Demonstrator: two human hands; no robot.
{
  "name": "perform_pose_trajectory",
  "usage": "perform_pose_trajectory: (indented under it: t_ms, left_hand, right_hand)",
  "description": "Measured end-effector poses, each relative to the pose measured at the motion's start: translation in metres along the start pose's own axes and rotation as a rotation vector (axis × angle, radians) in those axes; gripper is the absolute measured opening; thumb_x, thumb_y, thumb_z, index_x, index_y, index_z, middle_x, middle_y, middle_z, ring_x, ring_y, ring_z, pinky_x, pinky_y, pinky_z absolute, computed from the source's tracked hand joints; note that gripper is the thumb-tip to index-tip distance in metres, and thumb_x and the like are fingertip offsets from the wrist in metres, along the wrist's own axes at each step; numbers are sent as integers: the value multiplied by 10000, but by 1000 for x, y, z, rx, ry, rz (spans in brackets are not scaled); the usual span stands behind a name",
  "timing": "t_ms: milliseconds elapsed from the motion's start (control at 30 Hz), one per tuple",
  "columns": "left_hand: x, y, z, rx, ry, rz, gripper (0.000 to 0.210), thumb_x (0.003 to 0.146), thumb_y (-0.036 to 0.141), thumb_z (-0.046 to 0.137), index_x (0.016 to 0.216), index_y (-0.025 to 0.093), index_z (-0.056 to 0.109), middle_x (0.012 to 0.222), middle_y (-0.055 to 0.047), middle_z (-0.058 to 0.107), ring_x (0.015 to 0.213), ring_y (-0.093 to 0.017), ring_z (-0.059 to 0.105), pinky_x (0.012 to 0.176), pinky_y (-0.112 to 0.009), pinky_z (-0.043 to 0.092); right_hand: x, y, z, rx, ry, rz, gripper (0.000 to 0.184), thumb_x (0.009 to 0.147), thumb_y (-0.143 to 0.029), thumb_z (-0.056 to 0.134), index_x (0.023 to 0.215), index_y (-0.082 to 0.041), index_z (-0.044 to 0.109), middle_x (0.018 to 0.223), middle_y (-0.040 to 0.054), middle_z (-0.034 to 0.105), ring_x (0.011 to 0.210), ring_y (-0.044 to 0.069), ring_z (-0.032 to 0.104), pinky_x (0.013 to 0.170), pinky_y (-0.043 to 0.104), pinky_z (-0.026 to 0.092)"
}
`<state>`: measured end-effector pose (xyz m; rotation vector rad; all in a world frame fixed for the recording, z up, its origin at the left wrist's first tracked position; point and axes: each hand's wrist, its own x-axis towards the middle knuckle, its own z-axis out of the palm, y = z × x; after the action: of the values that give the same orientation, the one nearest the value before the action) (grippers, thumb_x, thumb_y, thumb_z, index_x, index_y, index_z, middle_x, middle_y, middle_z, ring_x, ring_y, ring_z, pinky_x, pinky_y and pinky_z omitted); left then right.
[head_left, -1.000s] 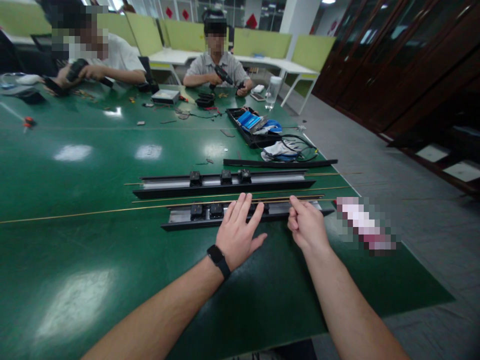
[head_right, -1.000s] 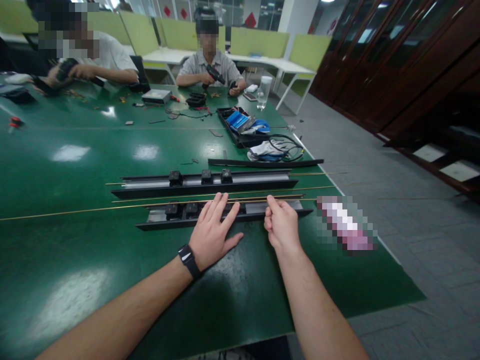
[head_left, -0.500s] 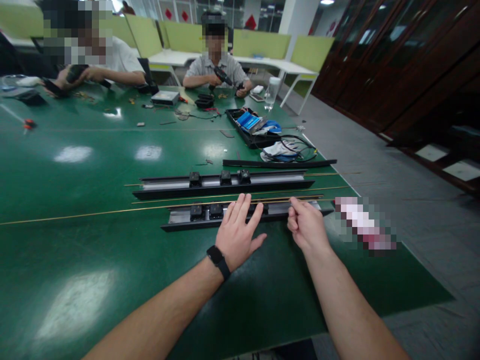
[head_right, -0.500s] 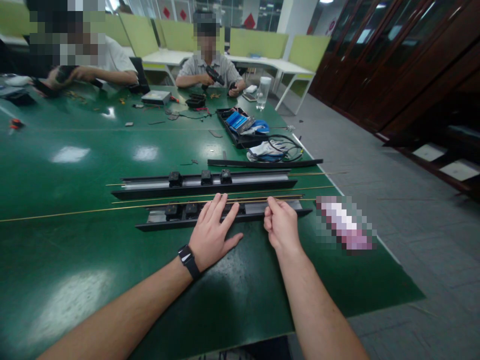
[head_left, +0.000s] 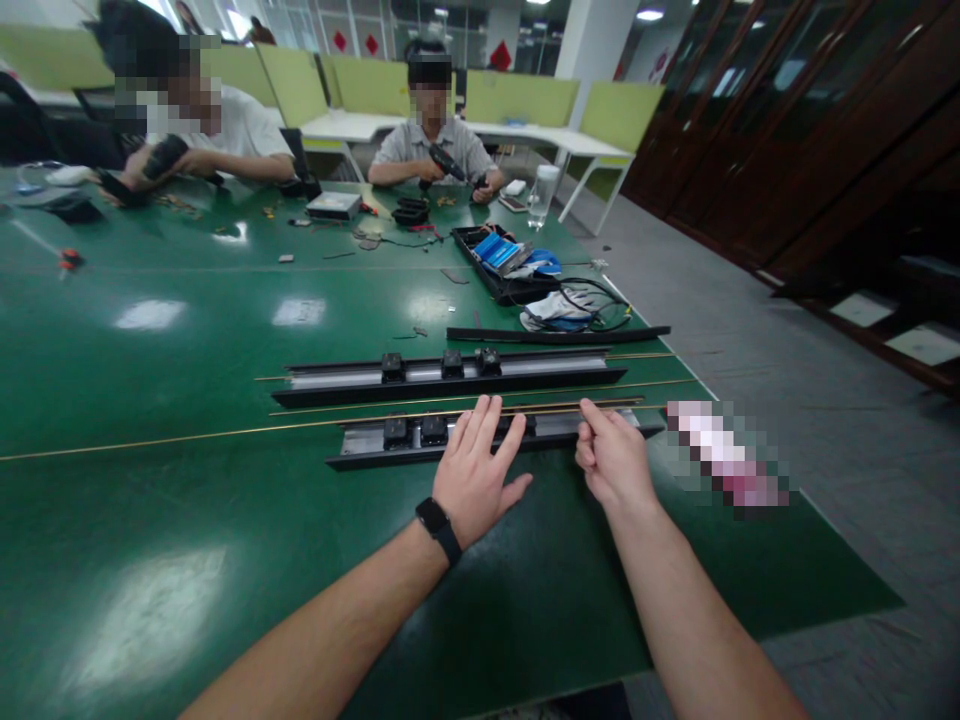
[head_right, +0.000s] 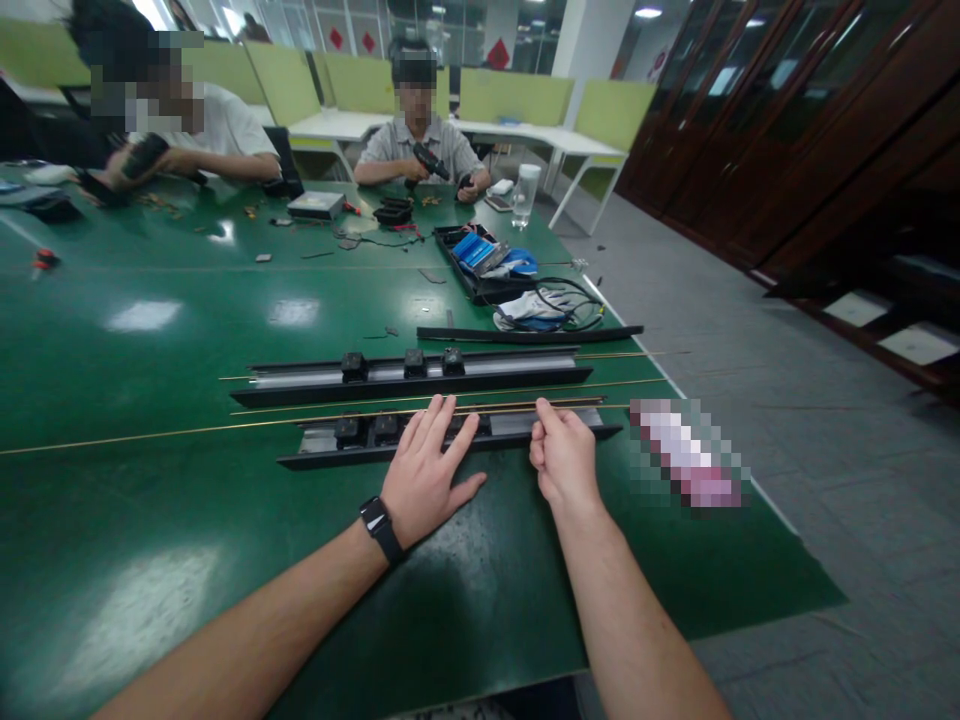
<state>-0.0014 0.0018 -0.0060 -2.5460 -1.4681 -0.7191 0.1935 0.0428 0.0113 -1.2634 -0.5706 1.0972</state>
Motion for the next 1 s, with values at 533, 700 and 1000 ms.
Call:
perform_pose_trajectory:
  t_ms: [533, 700, 1000]
  left_hand:
    - [0, 1, -1, -4, 4, -5, 791, 863, 521, 642, 1528, 203, 353, 1638, -186, 236, 1530, -339, 179, 1208, -514, 276]
    - [0, 0, -2, 2, 10, -1, 773, 874, 530, 624, 1525, 205, 363, 1635, -183, 248, 1529, -339, 184, 1203, -510, 287]
    - [1, 0, -1, 4, 9, -4, 776, 863, 520, 641, 1522, 215, 369, 1633, -178, 257, 1525, -335, 200, 1197, -511, 299]
  right_hand:
    - [2, -2, -6, 25, -71, 35, 413, 658, -395, 881, 726, -183, 533, 535, -51, 566, 281, 35, 382, 240, 130, 227]
    - [1, -3, -4, 20, -45, 31, 415, 663, -401, 880, 730, -182, 534, 537, -52, 564, 287, 34, 385, 247, 128, 230]
    - [-1, -4, -2, 9, 14, 9, 424, 683, -407, 872, 712, -197, 505, 518, -59, 547, 290, 36, 379, 251, 125, 240]
